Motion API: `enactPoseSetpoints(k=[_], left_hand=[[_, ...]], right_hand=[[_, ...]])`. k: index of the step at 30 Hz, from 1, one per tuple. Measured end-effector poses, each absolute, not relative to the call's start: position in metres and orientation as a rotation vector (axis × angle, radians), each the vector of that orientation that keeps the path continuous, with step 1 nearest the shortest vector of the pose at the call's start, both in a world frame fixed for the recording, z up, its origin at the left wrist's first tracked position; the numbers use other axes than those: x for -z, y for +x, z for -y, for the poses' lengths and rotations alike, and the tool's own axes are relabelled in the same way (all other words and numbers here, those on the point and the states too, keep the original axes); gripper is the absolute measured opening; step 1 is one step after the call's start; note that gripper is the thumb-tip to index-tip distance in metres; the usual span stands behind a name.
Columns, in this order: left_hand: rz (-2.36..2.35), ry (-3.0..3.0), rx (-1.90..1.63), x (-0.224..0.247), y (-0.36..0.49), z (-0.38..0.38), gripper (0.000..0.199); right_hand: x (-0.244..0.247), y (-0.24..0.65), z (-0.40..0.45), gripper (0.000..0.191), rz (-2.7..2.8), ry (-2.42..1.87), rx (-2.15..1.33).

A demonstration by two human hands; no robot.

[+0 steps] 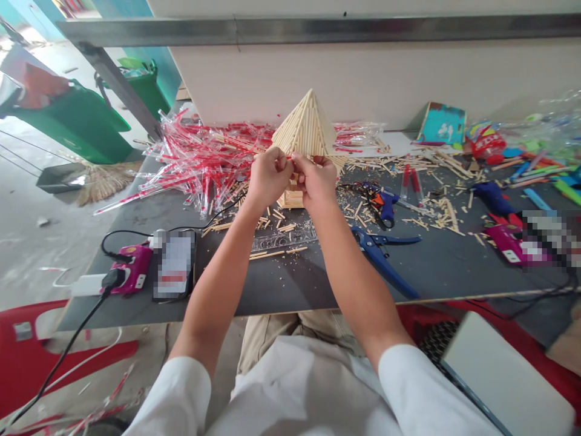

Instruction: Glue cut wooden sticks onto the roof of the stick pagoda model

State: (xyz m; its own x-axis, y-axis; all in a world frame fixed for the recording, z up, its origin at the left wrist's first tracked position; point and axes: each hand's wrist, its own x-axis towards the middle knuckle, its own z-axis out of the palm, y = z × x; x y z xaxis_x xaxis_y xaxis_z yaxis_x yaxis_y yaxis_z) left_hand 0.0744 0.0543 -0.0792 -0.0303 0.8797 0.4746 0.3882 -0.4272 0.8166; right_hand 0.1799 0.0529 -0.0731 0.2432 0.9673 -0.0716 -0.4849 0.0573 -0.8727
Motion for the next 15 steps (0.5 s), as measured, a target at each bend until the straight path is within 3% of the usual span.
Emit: enactPoseSetpoints(k=[15], left_hand=[[-1.29,1.763,-1.5,0.082,0.074,-0.059,0.037]], right_hand=[[0.067,0.188,-0.042,0.028,0.704,-0.937,-1.324]])
